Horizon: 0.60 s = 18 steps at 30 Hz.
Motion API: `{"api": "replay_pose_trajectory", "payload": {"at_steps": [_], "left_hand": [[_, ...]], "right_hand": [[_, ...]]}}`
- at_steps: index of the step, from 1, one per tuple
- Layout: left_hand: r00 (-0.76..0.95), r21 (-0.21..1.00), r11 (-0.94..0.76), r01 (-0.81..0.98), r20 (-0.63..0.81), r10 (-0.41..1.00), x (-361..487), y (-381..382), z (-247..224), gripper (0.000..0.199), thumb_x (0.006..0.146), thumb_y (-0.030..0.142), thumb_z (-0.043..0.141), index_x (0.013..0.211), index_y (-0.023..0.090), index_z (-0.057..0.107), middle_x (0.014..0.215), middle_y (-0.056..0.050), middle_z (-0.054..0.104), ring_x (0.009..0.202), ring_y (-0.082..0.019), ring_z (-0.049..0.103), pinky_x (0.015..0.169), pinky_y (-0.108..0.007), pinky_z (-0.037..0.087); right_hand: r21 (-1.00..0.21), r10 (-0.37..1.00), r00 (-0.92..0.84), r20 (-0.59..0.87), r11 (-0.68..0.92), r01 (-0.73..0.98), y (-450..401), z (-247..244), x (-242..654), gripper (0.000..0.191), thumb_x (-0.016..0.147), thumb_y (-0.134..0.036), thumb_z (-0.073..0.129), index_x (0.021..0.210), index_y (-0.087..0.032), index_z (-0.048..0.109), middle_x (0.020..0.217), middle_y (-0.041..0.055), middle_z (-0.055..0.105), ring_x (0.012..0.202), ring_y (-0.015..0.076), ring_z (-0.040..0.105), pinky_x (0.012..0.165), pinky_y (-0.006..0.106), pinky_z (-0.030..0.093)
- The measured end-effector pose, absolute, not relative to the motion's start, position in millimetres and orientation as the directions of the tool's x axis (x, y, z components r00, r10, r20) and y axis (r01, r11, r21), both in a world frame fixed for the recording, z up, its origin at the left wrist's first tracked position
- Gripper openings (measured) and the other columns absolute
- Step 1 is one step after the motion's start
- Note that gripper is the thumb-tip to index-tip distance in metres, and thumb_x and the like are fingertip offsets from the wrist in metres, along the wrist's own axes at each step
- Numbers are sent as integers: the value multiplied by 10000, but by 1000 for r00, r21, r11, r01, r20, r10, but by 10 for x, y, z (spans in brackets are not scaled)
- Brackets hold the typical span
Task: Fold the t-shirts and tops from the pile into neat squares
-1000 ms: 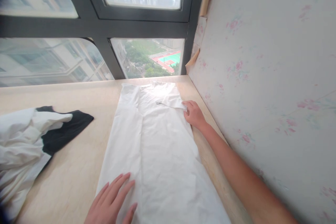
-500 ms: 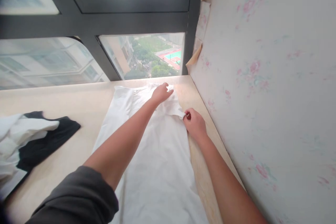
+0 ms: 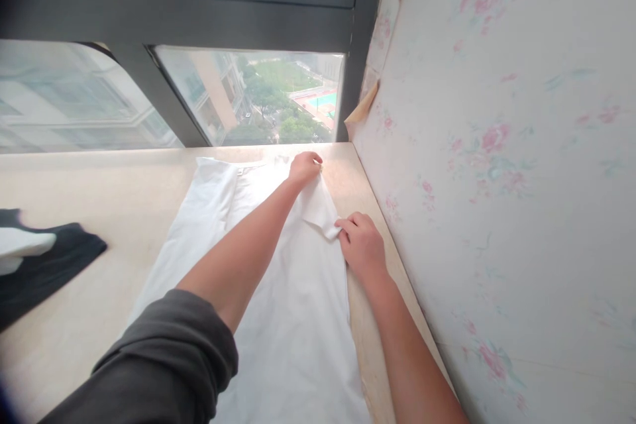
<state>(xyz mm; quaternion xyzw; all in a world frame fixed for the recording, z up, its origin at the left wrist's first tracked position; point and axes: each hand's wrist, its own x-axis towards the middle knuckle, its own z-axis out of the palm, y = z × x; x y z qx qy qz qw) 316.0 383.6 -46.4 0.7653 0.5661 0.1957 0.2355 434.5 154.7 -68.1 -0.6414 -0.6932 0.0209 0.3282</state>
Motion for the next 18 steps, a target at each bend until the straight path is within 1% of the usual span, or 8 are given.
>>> {"api": "replay_pose_trajectory", "payload": {"at_steps": [2, 5, 7, 9, 11, 13, 16, 18], "left_hand": [[266, 584, -243, 774, 47, 963, 3151, 3834, -487, 283, 846, 133, 522, 1063, 200, 690, 1197, -88, 674, 1056, -209, 619, 897, -325, 477], [264, 586, -252, 770, 66, 962, 3150, 3810, -484, 302, 835, 122, 506, 1060, 195, 694, 1182, -90, 687, 1050, -218, 629, 884, -326, 487], [279, 584, -274, 764, 84, 957, 3136, 3783, -453, 318, 844, 120, 491, 1086, 193, 684, 1183, -84, 691, 1052, -206, 633, 890, -310, 488], [303, 577, -313, 754, 117, 946, 3077, 3741, -397, 348, 875, 137, 463, 1162, 196, 650, 1199, -69, 688, 1066, -180, 632, 909, -283, 483], [323, 556, -357, 750, 163, 932, 2946, 3670, -326, 386, 913, 163, 424, 1260, 199, 588, 1254, -54, 665, 1112, -155, 613, 955, -260, 463], [326, 515, -383, 767, 202, 924, 2727, 3560, -256, 415, 935, 179, 390, 1326, 198, 529, 1328, -49, 622, 1186, -149, 574, 1020, -264, 425], [310, 426, -371, 825, 207, 928, 2260, 3311, -190, 425, 939, 249, 418, 1351, 190, 505, 1394, -83, 568, 1289, -214, 504, 1108, -364, 359], [279, 366, -330, 870, 186, 942, 1906, 3099, -190, 480, 934, 354, 461, 1377, 171, 484, 1454, -139, 504, 1362, -296, 427, 1133, -473, 313]], "right_hand": [[-456, 907, 27, 421, 187, 870, 1543, -696, 4402, 269, 847, -109, 499, 891, -224, 738, 822, 48, 630, 870, 215, 584, 781, 340, 476], [-512, 900, 58, 433, 193, 837, 1550, -739, 4489, 270, 801, -82, 509, 824, -229, 734, 826, 38, 637, 843, 203, 595, 739, 331, 495], [-541, 872, 111, 477, 192, 819, 1558, -754, 4520, 245, 766, -73, 509, 714, -222, 696, 835, 40, 641, 825, 198, 601, 715, 329, 509], [-535, 820, 151, 553, 210, 818, 1565, -736, 4505, 225, 767, -83, 505, 684, -218, 664, 869, 49, 654, 845, 204, 613, 751, 348, 527], [-496, 768, 131, 627, 263, 828, 1565, -691, 4432, 212, 812, -113, 504, 812, -216, 689, 967, 64, 678, 943, 217, 624, 861, 382, 529], [-435, 756, 34, 653, 338, 835, 1556, -646, 4316, 253, 867, -159, 501, 1031, -209, 687, 1139, 82, 673, 1093, 226, 605, 979, 403, 492], [-343, 825, -169, 539, 399, 851, 1528, -642, 4140, 391, 917, -252, 503, 1297, -199, 580, 1392, 96, 566, 1302, 252, 498, 1095, 441, 408], [-306, 880, -231, 414, 374, 876, 1511, -684, 4070, 477, 932, -307, 500, 1394, -191, 500, 1461, 98, 508, 1371, 276, 432, 1128, 482, 360]]}}
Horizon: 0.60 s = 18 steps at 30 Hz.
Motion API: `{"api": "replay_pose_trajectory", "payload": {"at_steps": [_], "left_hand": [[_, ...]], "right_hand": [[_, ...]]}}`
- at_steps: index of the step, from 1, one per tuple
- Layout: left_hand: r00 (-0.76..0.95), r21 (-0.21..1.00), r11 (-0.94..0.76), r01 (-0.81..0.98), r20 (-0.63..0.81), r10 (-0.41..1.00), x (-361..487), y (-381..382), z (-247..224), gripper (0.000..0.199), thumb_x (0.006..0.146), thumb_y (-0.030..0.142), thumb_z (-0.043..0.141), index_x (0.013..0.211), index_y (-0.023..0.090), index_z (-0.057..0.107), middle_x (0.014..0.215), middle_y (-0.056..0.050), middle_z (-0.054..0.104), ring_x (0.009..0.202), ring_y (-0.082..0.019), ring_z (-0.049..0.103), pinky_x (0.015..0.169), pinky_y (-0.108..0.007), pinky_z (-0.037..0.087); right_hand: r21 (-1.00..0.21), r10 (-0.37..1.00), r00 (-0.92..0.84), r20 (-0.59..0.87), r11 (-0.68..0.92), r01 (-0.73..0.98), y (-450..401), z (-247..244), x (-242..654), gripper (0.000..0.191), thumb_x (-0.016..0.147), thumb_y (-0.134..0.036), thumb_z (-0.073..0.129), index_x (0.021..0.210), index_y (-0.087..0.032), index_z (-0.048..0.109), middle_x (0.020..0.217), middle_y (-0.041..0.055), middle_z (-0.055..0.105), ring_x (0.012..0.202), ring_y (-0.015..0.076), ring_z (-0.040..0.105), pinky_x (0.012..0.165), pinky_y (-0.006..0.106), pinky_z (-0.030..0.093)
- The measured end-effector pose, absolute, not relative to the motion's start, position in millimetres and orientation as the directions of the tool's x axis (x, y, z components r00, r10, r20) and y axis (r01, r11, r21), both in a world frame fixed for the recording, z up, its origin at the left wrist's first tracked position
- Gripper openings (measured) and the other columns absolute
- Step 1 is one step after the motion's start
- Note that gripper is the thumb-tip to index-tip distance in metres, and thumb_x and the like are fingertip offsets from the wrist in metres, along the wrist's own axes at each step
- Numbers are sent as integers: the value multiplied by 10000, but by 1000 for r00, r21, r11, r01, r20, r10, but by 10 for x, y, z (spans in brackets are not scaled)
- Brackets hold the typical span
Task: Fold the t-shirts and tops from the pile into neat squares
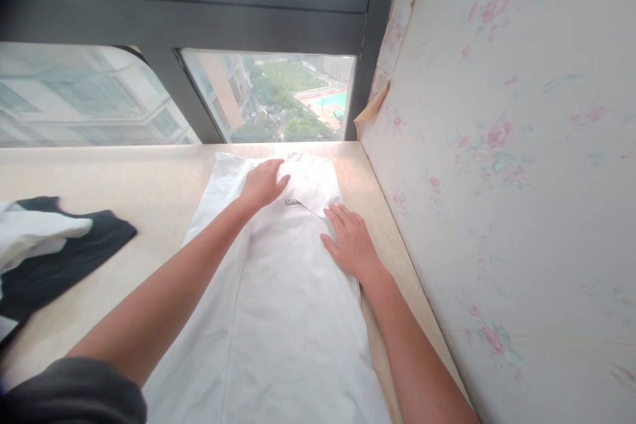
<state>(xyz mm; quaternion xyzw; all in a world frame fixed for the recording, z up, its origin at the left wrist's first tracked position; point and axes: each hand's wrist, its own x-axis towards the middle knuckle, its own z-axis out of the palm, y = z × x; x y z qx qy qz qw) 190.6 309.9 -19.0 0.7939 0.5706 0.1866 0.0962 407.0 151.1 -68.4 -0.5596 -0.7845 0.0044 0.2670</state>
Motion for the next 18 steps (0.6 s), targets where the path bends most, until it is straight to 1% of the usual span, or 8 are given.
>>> {"api": "replay_pose_trajectory", "payload": {"at_steps": [2, 3, 4, 6, 10, 15, 18], "left_hand": [[220, 271, -258, 927, 161, 962, 1566, 2873, -233, 586, 941, 466, 436, 1435, 151, 423, 1542, -184, 379, 1432, -356, 312, 1143, -550, 260], [184, 216, -213, 953, 147, 972, 1412, 2764, -269, 634, 948, 511, 399, 1465, 146, 383, 1577, -193, 312, 1457, -368, 259, 1148, -565, 239], [150, 162, -170, 972, 126, 981, 1272, 2663, -313, 668, 955, 545, 357, 1491, 147, 347, 1599, -191, 264, 1472, -370, 223, 1153, -568, 224], [128, 81, -134, 988, 83, 988, 1044, 2501, -412, 685, 964, 574, 284, 1519, 172, 310, 1620, -162, 226, 1486, -353, 198, 1166, -559, 203], [149, 48, -152, 987, 67, 987, 785, 2378, -553, 676, 969, 593, 218, 1525, 222, 321, 1630, -103, 226, 1494, -329, 189, 1177, -567, 167], [152, 64, -156, 986, 60, 987, 686, 2477, -541, 682, 966, 597, 218, 1522, 219, 332, 1626, -104, 234, 1494, -326, 198, 1168, -576, 184], [149, 66, -156, 986, 101, 984, 681, 2425, -467, 650, 977, 552, 244, 1505, 192, 363, 1611, -135, 267, 1482, -331, 231, 1166, -580, 190]], "right_hand": [[-283, 913, -240, 328, 338, 898, 1503, -734, 4049, 513, 942, -328, 485, 1433, -179, 460, 1482, 102, 487, 1397, 290, 399, 1145, 508, 327], [-272, 920, -243, 307, 329, 904, 1503, -754, 4052, 511, 947, -330, 477, 1433, -174, 461, 1488, 103, 480, 1404, 291, 390, 1149, 513, 317], [-261, 923, -248, 294, 327, 908, 1504, -769, 4060, 504, 950, -332, 470, 1429, -172, 469, 1497, 103, 469, 1411, 292, 381, 1152, 516, 311], [-243, 922, -265, 284, 336, 910, 1507, -784, 4079, 487, 957, -345, 463, 1414, -179, 492, 1510, 99, 453, 1420, 293, 368, 1151, 520, 308], [-228, 910, -286, 300, 359, 905, 1501, -787, 4110, 462, 965, -376, 461, 1391, -210, 526, 1501, 75, 470, 1413, 290, 385, 1146, 521, 315], [-258, 891, -250, 378, 361, 896, 1507, -819, 4154, 373, 975, -376, 447, 1269, -232, 626, 1374, 43, 603, 1312, 270, 509, 1107, 490, 380], [-275, 871, -255, 420, 390, 879, 1523, -843, 4177, 359, 962, -384, 474, 1232, -224, 648, 1352, 46, 619, 1290, 267, 527, 1098, 475, 405]]}}
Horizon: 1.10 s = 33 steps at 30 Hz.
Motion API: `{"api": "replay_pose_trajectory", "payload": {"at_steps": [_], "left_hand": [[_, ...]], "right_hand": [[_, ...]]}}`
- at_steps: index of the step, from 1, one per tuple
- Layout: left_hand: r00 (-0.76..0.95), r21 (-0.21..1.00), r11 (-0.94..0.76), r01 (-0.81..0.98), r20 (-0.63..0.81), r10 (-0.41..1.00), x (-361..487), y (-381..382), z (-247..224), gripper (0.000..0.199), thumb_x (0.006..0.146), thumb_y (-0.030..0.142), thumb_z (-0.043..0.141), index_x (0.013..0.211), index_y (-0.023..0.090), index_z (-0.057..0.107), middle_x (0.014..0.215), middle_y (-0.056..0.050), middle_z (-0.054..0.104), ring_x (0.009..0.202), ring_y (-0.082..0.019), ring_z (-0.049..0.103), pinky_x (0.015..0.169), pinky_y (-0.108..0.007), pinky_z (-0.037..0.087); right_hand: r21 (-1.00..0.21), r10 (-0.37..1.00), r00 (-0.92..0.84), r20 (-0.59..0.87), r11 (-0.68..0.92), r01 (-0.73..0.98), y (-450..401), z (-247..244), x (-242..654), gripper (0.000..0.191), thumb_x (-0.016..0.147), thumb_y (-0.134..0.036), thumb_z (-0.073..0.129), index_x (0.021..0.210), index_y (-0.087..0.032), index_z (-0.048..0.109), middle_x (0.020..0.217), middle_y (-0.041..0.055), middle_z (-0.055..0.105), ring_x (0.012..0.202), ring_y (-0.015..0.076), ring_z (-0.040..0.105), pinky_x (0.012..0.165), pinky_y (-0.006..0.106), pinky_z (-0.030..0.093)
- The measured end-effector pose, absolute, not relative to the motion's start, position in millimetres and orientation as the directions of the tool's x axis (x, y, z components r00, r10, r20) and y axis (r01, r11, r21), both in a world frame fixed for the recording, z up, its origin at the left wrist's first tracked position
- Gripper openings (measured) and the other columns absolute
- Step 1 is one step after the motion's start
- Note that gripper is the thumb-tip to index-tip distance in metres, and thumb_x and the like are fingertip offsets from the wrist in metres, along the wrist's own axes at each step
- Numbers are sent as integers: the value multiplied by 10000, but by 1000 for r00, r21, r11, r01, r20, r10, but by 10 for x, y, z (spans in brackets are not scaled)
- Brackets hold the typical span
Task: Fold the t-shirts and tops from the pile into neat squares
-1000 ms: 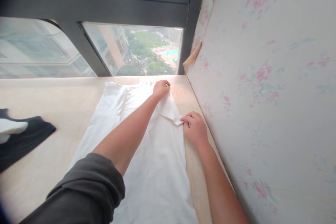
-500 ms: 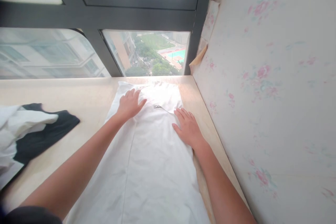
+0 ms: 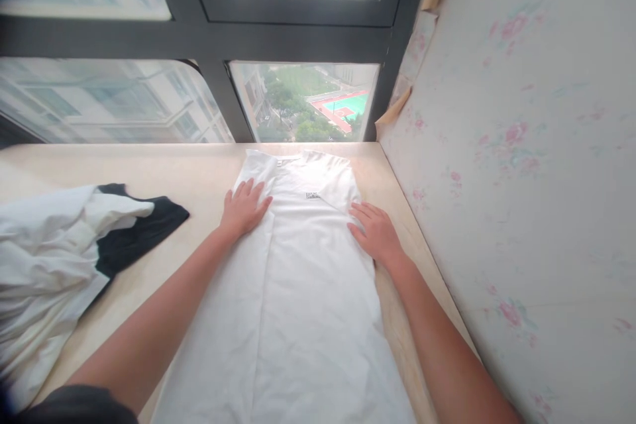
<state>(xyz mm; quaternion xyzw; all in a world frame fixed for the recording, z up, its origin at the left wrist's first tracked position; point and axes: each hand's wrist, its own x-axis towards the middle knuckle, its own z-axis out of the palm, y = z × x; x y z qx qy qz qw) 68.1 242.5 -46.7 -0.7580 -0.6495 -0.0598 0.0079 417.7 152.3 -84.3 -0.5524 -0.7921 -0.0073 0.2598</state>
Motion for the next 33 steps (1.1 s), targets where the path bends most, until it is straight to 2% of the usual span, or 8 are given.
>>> {"api": "replay_pose_trajectory", "payload": {"at_steps": [5, 10, 16, 20, 23, 25, 27, 33], "left_hand": [[208, 25, -217, 976, 198, 958, 709, 1659, -360, 631, 971, 495, 328, 1476, 124, 399, 1587, -167, 310, 1472, -335, 257, 1178, -548, 203], [328, -35, -327, 944, 138, 934, 588, 432, -446, 597, 941, 484, 418, 1471, 210, 436, 1582, -133, 333, 1455, -346, 300, 1154, -542, 268], [443, -127, -424, 897, 275, 854, 666, -584, -434, 545, 906, 379, 490, 1413, 177, 501, 1521, -154, 434, 1391, -332, 404, 1097, -503, 331], [519, 32, -591, 806, 441, 732, 1346, -1107, -506, 411, 932, 438, 433, 1210, 208, 629, 1342, -121, 611, 1277, -303, 502, 1065, -481, 330], [492, 171, -712, 681, 614, 618, 1954, -1386, -588, 250, 933, 386, 470, 1005, 233, 655, 1065, -62, 703, 1015, -233, 605, 953, -419, 394], [516, 236, -738, 633, 582, 629, 2247, -1477, -578, 119, 885, 281, 566, 963, 224, 636, 887, -18, 676, 800, -179, 586, 801, -356, 418], [578, 256, -742, 620, 490, 652, 2421, -1494, -519, 149, 848, 244, 626, 992, 208, 618, 793, 1, 620, 685, -163, 531, 676, -332, 390], [647, 176, -752, 636, 410, 643, 2617, -1429, -415, 118, 857, 265, 637, 834, 192, 546, 711, -1, 530, 616, -183, 483, 551, -343, 297]], "right_hand": [[-304, 854, -252, 456, 416, 857, 1529, -854, 4184, 376, 940, -380, 509, 1252, -213, 636, 1408, 70, 570, 1329, 263, 489, 1104, 467, 410], [-307, 872, -252, 420, 398, 864, 1534, -862, 4181, 400, 913, -371, 537, 1264, -202, 629, 1411, 96, 561, 1312, 272, 501, 1107, 491, 396], [-426, 877, -156, 455, 368, 826, 1596, -928, 4225, 406, 898, -374, 535, 1239, -182, 642, 1361, 125, 590, 1254, 259, 538, 1078, 469, 429], [-447, 885, -56, 462, 287, 847, 1622, -940, 4216, 423, 898, -352, 510, 1252, -152, 627, 1309, 147, 619, 1238, 272, 545, 1076, 479, 419], [-389, 903, -102, 418, 279, 878, 1616, -905, 4185, 436, 879, -335, 533, 1245, -118, 629, 1314, 155, 618, 1235, 288, 537, 1080, 470, 406], [-371, 910, -121, 397, 280, 886, 1609, -878, 4169, 440, 876, -323, 541, 1245, -101, 628, 1323, 156, 615, 1239, 287, 530, 1088, 455, 397], [-368, 913, -114, 391, 269, 890, 1605, -857, 4160, 429, 881, -309, 537, 1246, -101, 627, 1321, 150, 618, 1238, 276, 530, 1092, 440, 394], [-371, 920, -94, 380, 245, 896, 1611, -824, 4146, 388, 880, -279, 540, 1224, -129, 640, 1313, 132, 628, 1231, 258, 538, 1084, 421, 400]]}}
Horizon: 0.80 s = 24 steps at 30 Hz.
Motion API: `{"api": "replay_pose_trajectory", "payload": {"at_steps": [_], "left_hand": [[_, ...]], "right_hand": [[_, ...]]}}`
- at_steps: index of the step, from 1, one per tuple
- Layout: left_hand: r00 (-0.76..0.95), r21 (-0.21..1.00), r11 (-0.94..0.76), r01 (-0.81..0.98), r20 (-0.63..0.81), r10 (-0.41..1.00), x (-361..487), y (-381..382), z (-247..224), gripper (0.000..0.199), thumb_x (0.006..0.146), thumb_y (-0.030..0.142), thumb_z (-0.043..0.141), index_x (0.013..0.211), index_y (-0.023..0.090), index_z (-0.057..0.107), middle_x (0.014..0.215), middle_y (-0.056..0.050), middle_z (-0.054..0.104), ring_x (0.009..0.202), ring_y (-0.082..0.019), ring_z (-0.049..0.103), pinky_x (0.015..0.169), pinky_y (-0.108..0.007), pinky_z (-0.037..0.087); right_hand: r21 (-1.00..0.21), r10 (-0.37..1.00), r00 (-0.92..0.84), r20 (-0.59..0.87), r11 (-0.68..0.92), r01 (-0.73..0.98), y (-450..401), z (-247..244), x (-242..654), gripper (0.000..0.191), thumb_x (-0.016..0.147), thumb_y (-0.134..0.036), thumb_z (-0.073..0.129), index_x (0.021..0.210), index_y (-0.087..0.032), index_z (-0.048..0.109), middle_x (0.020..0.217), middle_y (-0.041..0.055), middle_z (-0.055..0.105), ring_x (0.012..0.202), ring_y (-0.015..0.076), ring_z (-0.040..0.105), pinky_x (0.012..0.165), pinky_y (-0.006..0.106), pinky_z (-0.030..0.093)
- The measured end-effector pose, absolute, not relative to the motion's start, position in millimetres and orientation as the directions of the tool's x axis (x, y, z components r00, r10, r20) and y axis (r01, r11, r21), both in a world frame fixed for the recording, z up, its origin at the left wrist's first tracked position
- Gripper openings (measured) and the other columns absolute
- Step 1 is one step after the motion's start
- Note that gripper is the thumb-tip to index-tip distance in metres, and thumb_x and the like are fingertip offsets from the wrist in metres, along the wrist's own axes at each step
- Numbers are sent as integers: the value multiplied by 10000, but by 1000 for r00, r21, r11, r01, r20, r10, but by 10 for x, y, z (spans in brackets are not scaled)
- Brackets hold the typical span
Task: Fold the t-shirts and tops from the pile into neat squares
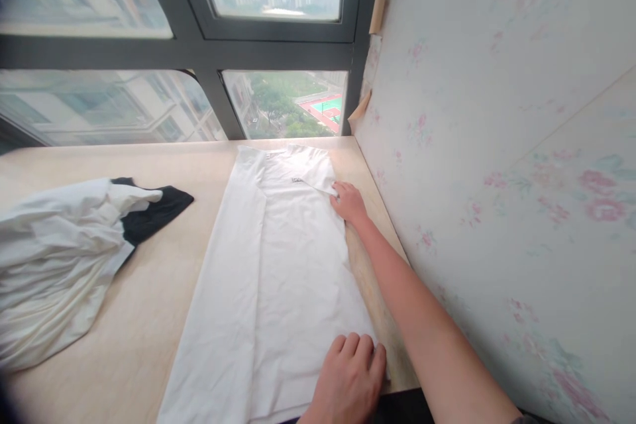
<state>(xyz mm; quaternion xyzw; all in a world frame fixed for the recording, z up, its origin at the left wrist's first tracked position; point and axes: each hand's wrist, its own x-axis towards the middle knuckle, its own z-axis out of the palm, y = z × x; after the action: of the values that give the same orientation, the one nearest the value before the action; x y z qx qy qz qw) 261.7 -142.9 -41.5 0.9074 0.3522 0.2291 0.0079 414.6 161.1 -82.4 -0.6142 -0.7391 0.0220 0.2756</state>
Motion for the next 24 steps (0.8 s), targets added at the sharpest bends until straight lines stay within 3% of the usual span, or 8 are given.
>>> {"api": "replay_pose_trajectory", "payload": {"at_steps": [6, 24], "left_hand": [[707, 158, -770, 618, 317, 633, 2727, -1432, -464, 183, 872, 299, 622, 781, 195, 501, 717, -14, 519, 628, -191, 476, 534, -337, 240], [719, 149, -786, 600, 330, 611, 2823, -1495, -433, 183, 873, 294, 597, 739, 190, 528, 669, -22, 504, 590, -184, 465, 509, -353, 95]], "right_hand": [[-382, 924, -82, 374, 234, 894, 1609, -800, 4135, 370, 873, -256, 545, 1210, -143, 650, 1312, 120, 630, 1226, 250, 541, 1082, 411, 402], [-399, 928, -71, 366, 226, 889, 1621, -787, 4141, 349, 871, -245, 562, 1194, -155, 658, 1298, 111, 640, 1214, 245, 551, 1061, 409, 422]]}}
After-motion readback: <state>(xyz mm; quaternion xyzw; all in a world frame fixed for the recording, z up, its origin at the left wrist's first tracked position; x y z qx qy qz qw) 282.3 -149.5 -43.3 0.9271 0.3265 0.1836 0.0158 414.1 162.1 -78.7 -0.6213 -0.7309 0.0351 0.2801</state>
